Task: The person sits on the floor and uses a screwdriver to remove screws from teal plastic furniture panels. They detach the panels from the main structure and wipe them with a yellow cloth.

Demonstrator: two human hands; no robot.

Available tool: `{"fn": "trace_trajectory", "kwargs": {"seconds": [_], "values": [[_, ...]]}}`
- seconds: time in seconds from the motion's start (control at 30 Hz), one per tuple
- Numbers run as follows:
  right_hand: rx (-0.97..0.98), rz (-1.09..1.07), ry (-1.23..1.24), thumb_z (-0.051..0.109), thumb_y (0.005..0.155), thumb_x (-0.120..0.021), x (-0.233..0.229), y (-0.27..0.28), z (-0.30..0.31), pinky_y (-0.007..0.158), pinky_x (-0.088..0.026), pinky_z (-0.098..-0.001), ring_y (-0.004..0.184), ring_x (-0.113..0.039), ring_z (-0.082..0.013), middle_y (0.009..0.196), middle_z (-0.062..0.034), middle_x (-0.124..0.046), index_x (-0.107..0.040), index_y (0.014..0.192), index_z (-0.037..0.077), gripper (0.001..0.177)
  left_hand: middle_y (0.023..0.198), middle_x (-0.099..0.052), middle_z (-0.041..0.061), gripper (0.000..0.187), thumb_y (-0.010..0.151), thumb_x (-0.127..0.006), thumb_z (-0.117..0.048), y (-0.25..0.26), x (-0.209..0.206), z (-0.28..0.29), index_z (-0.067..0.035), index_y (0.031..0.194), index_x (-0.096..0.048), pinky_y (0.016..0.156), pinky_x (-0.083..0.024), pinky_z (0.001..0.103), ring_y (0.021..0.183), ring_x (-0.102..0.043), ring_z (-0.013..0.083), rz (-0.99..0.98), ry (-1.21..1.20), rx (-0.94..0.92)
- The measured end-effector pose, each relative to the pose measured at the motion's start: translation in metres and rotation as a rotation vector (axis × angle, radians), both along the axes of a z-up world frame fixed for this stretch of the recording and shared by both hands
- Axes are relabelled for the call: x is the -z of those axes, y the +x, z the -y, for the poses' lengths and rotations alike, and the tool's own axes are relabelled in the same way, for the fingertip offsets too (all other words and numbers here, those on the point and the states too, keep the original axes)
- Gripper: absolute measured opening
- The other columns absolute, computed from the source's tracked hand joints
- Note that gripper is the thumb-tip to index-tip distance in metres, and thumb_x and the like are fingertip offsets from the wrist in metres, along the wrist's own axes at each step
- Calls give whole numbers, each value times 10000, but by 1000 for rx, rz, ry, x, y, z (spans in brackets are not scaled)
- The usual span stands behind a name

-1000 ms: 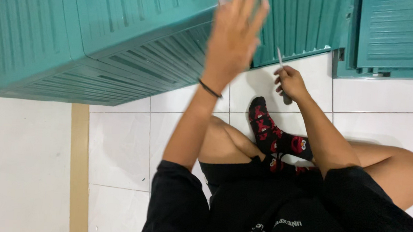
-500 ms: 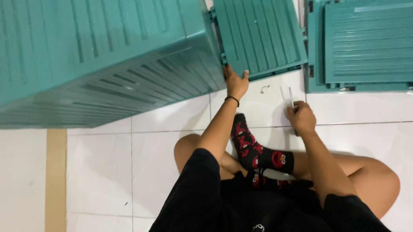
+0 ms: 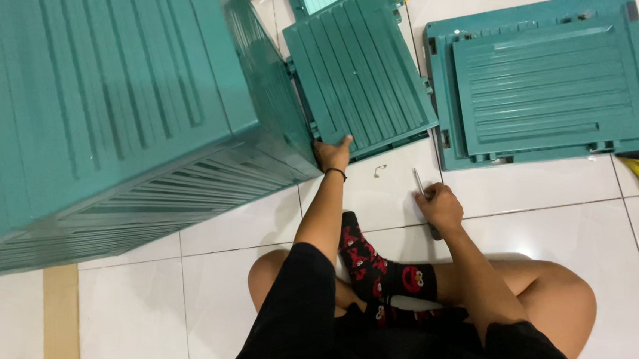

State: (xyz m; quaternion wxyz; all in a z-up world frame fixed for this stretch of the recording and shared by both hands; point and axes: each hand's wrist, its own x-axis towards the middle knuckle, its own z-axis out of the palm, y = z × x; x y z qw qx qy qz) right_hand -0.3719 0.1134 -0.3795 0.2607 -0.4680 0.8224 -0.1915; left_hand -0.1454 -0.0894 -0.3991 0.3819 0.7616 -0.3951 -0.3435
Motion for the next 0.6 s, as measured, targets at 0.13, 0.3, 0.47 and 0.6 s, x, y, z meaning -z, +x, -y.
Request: {"fn": "trace_trajectory", "kwargs": {"seconds": [0.13,0.3,0.47,0.6], "values": [[118,176,-91,445,913,-734,19,-4,17,855,-552,-415,972,-712,-315,1043,-165,-735,-702,1127,16,481,1175,-750,192,635,863,-806,-433,12,14,12,109,1177,-705,940,-530,362,1039,-707,284,-272,-58,12],[291,972,-238,464,981,-682,17,-10,44,910,-524,-528,1125,-628,-476,1227,-269,-663,-620,1301,-15,579,1227,-692,151,557,968,-678,-402,11,0,-3,82,1244,-642,933,-484,324,1061,-625,203,-573,-293,136],[339,1635,-287,574,894,-611,-27,-11,47,1103,-443,-500,1325,-551,-382,1479,-136,-532,-362,1452,123,760,1257,-668,182,578,1029,-624,-427,-31,-30,-53,104,1256,-597,981,-490,360,1119,-605,234,-604,-310,175],[150,1827,-545,518,931,-658,-58,-27,32,1142,-424,-532,1387,-490,-349,1498,-125,-528,-469,1443,85,697,1364,-607,156,604,1036,-570,-448,-77,-49,-105,55,1367,-527,1063,-443,362,1219,-582,235,-523,-358,313]]}}
